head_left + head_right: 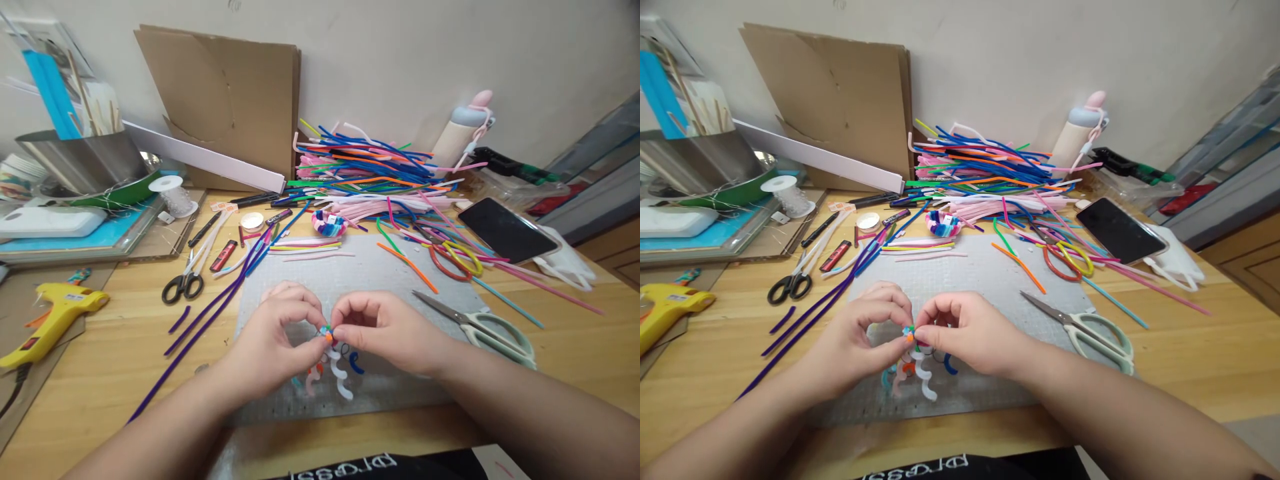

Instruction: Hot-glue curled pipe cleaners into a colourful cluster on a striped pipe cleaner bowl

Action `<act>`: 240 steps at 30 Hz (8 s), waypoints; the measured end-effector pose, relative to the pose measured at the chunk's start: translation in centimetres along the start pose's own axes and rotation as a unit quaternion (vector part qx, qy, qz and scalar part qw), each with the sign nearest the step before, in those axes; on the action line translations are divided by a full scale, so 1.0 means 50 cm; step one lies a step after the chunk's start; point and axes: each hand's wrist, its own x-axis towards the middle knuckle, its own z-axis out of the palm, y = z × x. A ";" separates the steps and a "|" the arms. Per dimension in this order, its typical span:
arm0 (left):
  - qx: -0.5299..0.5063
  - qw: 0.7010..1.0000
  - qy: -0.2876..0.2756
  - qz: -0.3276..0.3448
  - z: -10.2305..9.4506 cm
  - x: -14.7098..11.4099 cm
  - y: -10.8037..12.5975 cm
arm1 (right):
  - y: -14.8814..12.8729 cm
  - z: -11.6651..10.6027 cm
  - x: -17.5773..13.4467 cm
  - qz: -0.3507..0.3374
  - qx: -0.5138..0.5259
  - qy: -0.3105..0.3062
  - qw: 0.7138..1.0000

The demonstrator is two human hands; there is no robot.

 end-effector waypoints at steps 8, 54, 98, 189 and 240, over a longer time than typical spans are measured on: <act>-0.094 0.995 -0.030 -0.014 -0.001 0.000 -0.003 | 0.007 -0.001 0.004 -0.016 0.072 -0.051 0.996; -0.403 0.832 -0.218 -0.312 0.005 -0.002 -0.019 | -0.015 0.003 -0.026 -0.290 -0.343 -0.028 0.893; -0.401 0.891 -0.111 -0.182 0.018 0.001 -0.024 | 0.015 0.003 -0.006 -0.462 -0.300 0.105 0.828; -0.274 0.957 -0.073 -0.061 0.012 -0.007 -0.012 | 0.016 0.005 -0.017 -0.532 -0.373 0.109 0.752; -0.287 0.953 -0.009 -0.094 0.026 -0.009 -0.028 | 0.030 -0.009 -0.001 -0.525 -0.389 0.118 0.748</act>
